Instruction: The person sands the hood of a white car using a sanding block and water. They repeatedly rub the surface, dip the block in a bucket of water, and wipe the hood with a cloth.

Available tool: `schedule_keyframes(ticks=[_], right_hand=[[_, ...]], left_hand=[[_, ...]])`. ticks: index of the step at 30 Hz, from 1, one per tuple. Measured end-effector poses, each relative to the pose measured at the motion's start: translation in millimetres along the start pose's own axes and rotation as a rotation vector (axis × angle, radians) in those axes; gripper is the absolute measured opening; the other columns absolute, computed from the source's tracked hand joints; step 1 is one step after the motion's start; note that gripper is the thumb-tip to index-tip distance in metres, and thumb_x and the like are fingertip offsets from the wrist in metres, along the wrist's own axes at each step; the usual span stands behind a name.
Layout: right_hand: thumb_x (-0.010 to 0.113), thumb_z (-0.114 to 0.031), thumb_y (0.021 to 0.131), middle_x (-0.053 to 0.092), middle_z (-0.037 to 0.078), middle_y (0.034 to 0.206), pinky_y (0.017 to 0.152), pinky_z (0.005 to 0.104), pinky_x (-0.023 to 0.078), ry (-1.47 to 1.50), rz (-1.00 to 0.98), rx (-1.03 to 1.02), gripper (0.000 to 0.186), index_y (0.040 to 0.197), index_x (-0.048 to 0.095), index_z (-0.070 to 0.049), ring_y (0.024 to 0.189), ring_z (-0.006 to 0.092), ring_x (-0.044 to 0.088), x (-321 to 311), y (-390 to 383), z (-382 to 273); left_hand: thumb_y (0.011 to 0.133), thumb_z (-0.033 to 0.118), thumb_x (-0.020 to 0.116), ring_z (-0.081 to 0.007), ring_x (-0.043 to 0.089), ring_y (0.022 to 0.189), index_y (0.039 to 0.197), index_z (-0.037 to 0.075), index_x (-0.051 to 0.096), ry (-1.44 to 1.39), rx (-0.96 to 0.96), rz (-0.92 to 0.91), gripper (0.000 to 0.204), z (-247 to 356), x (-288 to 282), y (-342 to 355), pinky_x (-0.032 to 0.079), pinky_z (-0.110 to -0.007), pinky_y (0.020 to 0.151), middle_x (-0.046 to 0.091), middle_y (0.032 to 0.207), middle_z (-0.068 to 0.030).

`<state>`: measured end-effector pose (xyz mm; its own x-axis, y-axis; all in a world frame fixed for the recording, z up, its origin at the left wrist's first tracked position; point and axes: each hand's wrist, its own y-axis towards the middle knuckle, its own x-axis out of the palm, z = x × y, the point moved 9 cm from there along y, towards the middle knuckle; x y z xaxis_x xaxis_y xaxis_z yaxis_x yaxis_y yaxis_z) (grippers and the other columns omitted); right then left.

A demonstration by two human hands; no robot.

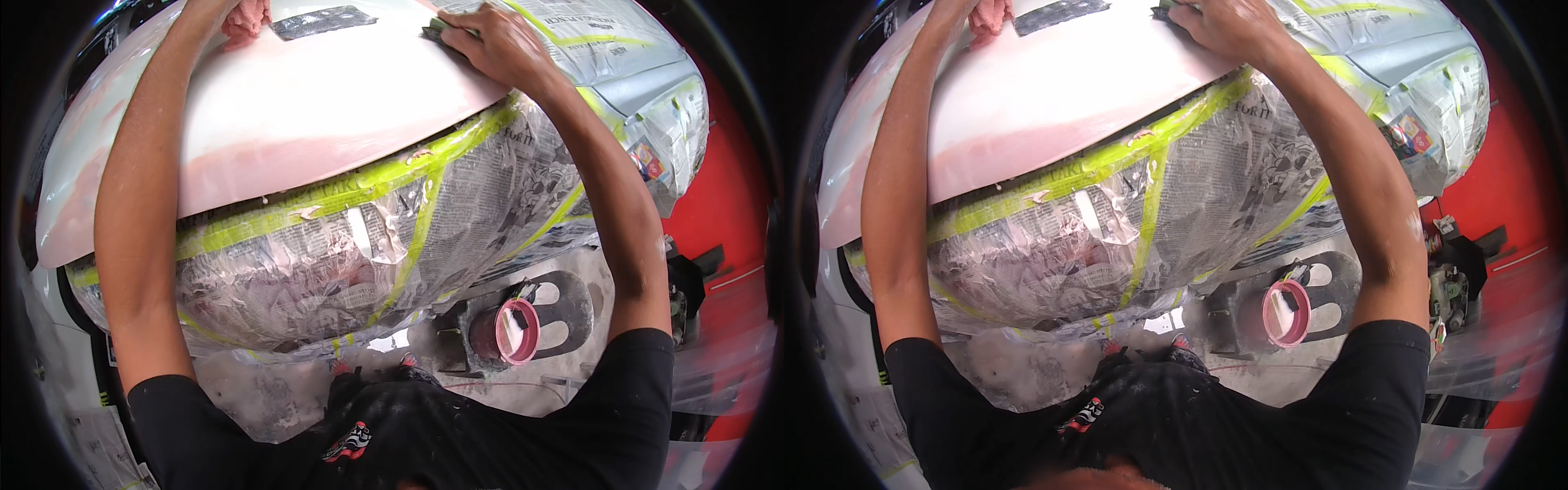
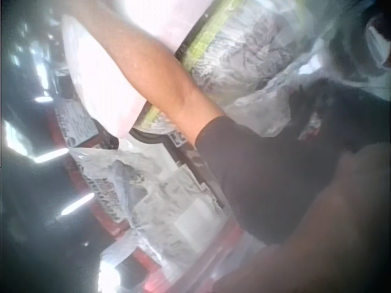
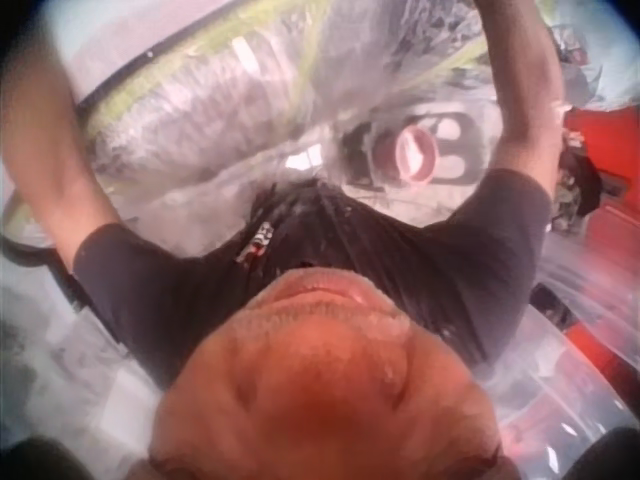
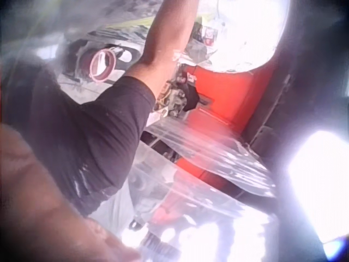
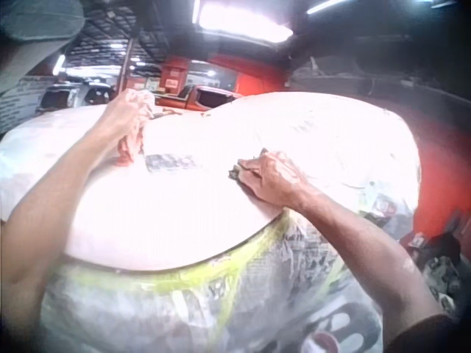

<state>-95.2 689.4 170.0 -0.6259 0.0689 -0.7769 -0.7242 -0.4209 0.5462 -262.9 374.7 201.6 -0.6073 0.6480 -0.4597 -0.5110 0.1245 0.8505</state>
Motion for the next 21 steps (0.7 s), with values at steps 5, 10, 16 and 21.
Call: schedule_keyframes(ticks=[5,10,16,21], right_hand=[[0.067,-0.037,0.098,0.073,0.019,0.099,0.078,0.0405,0.057,0.186,-0.049,0.069,0.04,0.128,0.075,-0.013,0.082,0.0266,0.07,-17.3,-48.9,-33.6],[0.063,-0.031,0.098,0.076,0.019,0.101,0.081,0.0436,0.059,0.156,0.01,0.154,0.032,0.121,0.078,-0.015,0.08,0.0258,0.072,-32.0,-62.4,-10.4],[0.066,-0.031,0.094,0.073,0.025,0.098,0.081,0.0458,0.059,0.136,0.227,0.05,0.037,0.122,0.077,-0.009,0.081,0.0312,0.072,-46.4,-92.2,-63.2],[0.071,-0.034,0.093,0.074,0.022,0.105,0.084,0.0414,0.057,0.144,0.089,0.27,0.039,0.125,0.076,-0.011,0.09,0.031,0.071,-28.8,-79.7,10.7]], left_hand=[[0.087,0.008,0.06,-0.027,0.06,0.102,0.111,0.001,0.069,0.588,0.432,0.152,0.027,38.7,2.3,-34.6,0.049,-0.034,0.096,0.066,0.107,-0.0122],[0.091,0.015,0.055,-0.0257,0.059,0.104,0.107,0.002,0.067,0.037,0.173,-0.167,0.024,8.6,4.9,-13.5,0.048,-0.035,0.094,0.064,0.102,-0.011],[0.096,0.017,0.051,-0.0243,0.058,0.104,0.105,0.007,0.063,0.613,0.524,0.091,0.017,46.7,0.0,-29.0,0.045,-0.037,0.102,0.062,0.1,-0.0099],[0.11,0.018,0.042,-0.0092,0.054,0.067,0.1,0.01,0.052,0.091,0.399,-0.223,0.016,41.7,25.7,-10.8,0.049,-0.02,0.06,0.055,0.082,0.0001]])
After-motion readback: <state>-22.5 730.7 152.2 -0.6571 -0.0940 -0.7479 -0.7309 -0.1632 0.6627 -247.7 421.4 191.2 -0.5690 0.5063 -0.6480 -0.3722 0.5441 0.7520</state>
